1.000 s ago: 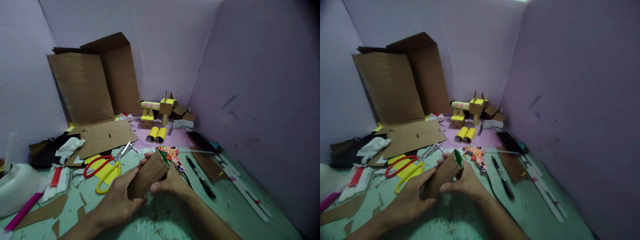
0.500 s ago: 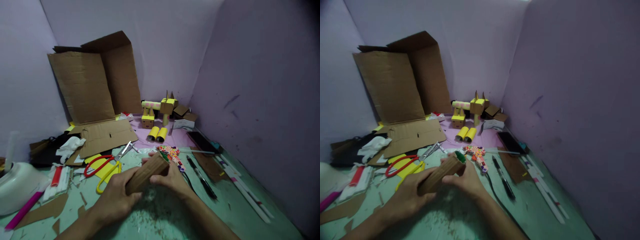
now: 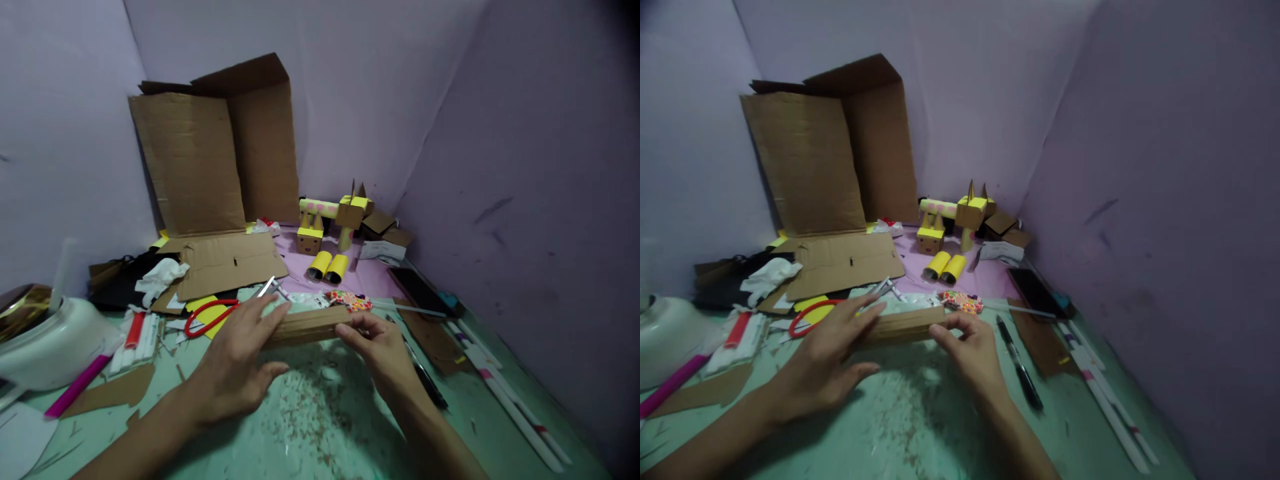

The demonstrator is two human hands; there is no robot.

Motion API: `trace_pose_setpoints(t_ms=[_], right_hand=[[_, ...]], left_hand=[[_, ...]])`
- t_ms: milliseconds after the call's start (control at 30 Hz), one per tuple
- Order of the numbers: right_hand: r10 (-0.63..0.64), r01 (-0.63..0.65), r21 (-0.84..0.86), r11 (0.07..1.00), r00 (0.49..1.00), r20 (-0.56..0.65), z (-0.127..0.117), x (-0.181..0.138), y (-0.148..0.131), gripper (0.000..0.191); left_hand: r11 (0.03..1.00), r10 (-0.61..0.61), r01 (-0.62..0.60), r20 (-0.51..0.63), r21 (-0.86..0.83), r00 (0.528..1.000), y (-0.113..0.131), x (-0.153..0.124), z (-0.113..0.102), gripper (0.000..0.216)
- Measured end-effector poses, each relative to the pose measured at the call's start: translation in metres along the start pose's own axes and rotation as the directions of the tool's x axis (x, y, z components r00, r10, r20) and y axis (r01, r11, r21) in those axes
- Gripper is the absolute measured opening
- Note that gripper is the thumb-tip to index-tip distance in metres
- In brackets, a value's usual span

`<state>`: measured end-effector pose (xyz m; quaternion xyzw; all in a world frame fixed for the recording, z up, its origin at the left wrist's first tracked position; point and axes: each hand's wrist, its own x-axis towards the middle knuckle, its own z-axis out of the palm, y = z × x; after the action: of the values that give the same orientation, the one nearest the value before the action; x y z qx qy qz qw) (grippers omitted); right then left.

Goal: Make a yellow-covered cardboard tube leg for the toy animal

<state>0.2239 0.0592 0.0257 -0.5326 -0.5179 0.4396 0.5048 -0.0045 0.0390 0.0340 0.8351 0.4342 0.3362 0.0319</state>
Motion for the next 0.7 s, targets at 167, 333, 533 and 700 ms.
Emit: trace_pose_setpoints(t_ms=[167, 333, 533, 700], right_hand=[[0.018, -0.011, 0.102, 0.995, 0.998, -0.061, -0.010, -0.011, 0.017, 0.026], [0.138, -0.136, 0.151, 0.979, 0.990, -0.005, -0.016, -0.031, 0.037, 0.032], [0.327, -0.330, 0.232, 0.915, 0.944, 0.053, -0.015, -0.044, 0.041, 0.042], [0.382, -0.394, 0.340, 0.854, 0.918, 0.104, -0.012, -0.045, 0.032, 0.043]], left_hand=[[0.680, -0.671, 0.562, -0.089, -0.471, 0.736, 0.002, -0.002, -0.007, 0.033], [0.195, -0.769, 0.658, 0.303, -0.727, 0.563, 0.004, -0.011, 0.009, 0.038], [0.078, -0.800, 0.659, 0.347, -0.748, 0.489, 0.020, -0.015, 0.024, 0.046], [-0.053, -0.753, 0.684, 0.479, -0.728, 0.452, 0.027, -0.015, 0.030, 0.064]])
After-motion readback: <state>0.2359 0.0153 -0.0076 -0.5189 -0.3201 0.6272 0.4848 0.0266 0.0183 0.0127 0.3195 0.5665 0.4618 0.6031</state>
